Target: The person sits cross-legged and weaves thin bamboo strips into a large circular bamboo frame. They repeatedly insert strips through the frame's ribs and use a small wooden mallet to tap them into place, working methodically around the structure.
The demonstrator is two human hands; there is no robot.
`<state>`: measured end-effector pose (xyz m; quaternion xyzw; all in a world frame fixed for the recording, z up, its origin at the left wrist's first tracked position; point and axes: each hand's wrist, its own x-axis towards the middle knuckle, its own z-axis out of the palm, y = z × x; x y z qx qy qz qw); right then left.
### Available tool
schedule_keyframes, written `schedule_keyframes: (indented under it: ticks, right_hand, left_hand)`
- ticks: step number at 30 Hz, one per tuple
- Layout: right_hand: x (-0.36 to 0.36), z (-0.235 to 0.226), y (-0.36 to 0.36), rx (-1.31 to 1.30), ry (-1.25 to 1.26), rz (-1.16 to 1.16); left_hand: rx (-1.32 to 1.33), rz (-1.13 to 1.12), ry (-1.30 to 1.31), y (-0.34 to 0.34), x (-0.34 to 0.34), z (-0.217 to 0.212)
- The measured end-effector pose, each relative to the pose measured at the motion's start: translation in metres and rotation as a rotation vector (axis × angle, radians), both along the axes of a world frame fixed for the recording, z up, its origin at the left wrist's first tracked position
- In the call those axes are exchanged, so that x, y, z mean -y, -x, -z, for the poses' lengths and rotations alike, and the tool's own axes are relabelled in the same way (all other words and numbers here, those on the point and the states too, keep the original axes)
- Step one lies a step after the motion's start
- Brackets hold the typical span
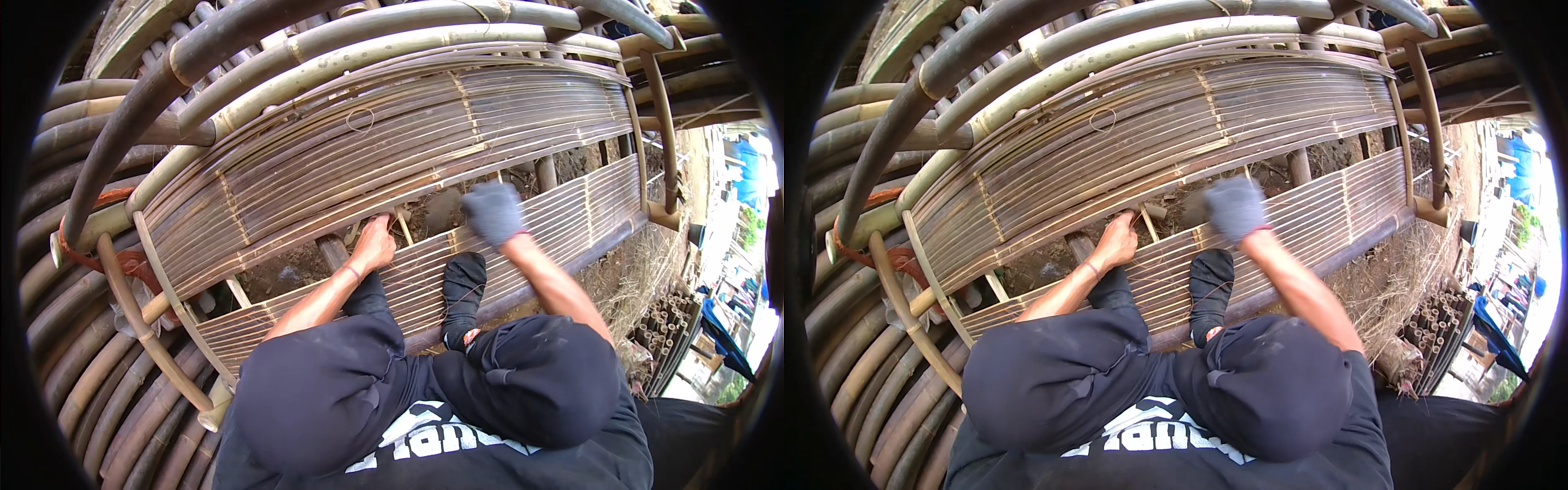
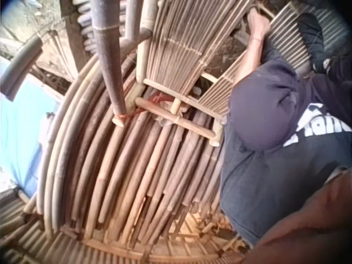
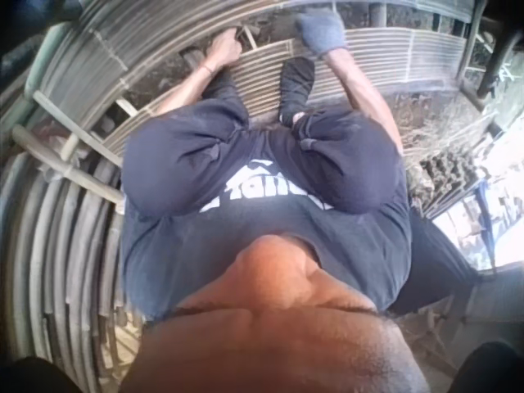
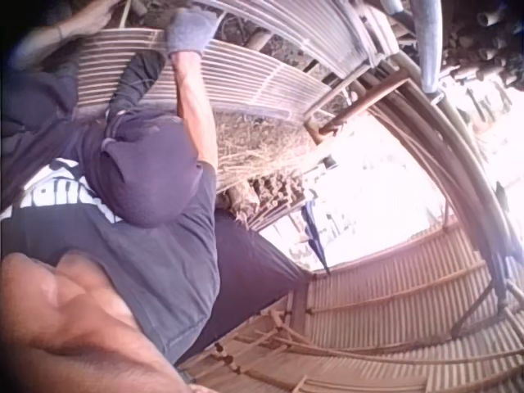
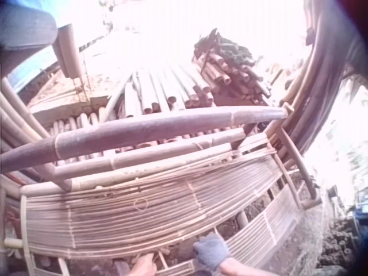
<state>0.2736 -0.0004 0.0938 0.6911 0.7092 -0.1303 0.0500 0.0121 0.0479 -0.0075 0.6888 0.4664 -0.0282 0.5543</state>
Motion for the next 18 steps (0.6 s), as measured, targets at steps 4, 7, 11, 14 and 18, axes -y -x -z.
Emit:
schedule_keyframes:
  ticks: [4, 7, 11, 14, 18]
  right_hand:
    - [-0.015, 0.076, 0.073, -0.208, 0.544, 0.018]
    - [-0.023, 0.084, 0.074, -0.41, 0.698, 0.084]
    - [-0.019, 0.061, 0.053, -0.505, 0.507, 0.108]
    - [-0.007, 0.037, 0.052, -0.565, 0.206, 0.055]
    - [0.01, 0.011, 0.06, -0.771, -0.012, -0.005]
  left_hand:
    - [-0.006, -0.027, 0.224, -0.013, -0.005, 0.025]
    - [-0.056, 0.023, 0.363, -0.014, -0.003, 0.019]
    - [-0.166, -0.037, 0.153, -0.006, -0.007, -0.022]
    - [-0.104, -0.118, 0.222, 0.001, -0.017, -0.053]
    - [0.099, -0.134, 0.51, 0.003, -0.016, -0.075]
